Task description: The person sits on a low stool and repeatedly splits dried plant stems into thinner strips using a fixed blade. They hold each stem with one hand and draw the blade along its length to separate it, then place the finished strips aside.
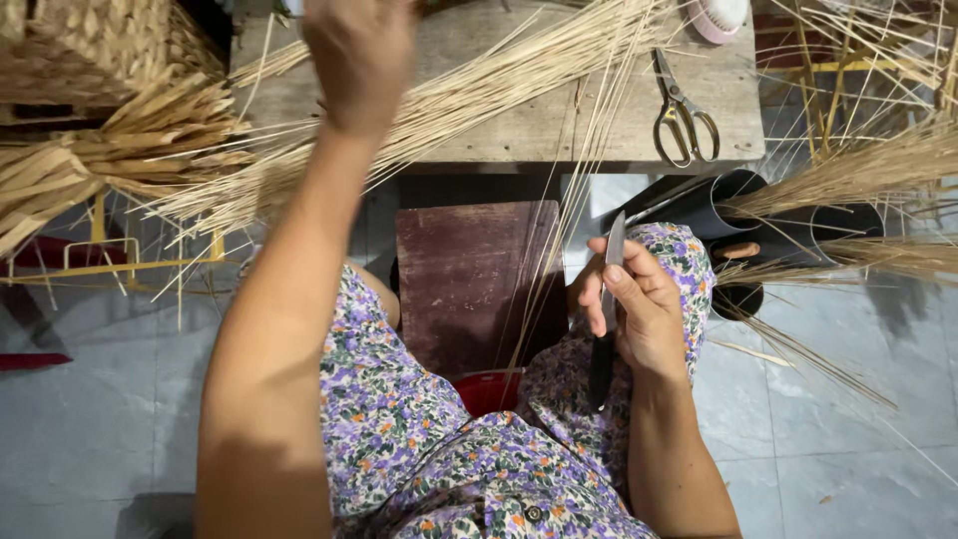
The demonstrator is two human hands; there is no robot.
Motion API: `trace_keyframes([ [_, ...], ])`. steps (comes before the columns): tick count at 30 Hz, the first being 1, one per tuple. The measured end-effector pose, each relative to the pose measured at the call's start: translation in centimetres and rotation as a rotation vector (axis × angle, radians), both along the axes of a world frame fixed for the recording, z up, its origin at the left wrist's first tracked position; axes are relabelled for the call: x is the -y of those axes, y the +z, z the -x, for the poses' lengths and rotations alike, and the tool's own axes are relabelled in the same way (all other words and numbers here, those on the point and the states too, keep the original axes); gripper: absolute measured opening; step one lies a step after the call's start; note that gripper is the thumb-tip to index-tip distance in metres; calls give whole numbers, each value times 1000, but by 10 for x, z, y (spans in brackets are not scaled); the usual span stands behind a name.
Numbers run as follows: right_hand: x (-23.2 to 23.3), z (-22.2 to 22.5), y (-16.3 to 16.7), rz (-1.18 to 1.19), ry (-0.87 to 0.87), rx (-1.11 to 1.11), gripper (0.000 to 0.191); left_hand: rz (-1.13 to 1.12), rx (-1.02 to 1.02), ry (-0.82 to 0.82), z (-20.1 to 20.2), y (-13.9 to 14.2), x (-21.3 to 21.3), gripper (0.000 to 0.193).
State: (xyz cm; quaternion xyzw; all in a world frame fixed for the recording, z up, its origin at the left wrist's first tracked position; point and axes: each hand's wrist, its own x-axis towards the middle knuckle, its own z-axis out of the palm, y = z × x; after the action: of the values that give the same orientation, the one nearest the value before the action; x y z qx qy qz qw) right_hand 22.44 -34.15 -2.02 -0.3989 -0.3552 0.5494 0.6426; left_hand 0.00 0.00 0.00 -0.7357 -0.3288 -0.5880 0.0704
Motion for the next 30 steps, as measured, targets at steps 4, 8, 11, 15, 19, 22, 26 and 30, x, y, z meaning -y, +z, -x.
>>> trace_keyframes([
  [4, 69, -12, -59, 2, -17, -30, 31, -289, -388, 16, -35, 0, 184, 19],
  [8, 88, 37, 12, -53, 17, -65, 37, 135, -286, -340, 20, 96, 285, 10],
  [11, 125, 62, 37, -63, 58, -37, 51, 441, -297, -356, 67, 113, 358, 13],
  [15, 183, 74, 25, -31, 198, 1, 58, 794, -280, -353, 84, 74, 445, 13],
  [19, 238, 105, -9, 166, 225, 180, 56, 1000, -199, -384, 96, 22, 516, 13],
  [22, 271, 130, -33, 112, 201, 153, 43, 1040, -152, -372, 116, -10, 566, 13],
  [26, 309, 147, -50, 152, 107, 177, 37, 1250, -118, -328, 156, -44, 616, 13],
  [30, 344, 170, -31, 105, 4, 182, 33, 1130, -103, -309, 232, -38, 654, 8],
])
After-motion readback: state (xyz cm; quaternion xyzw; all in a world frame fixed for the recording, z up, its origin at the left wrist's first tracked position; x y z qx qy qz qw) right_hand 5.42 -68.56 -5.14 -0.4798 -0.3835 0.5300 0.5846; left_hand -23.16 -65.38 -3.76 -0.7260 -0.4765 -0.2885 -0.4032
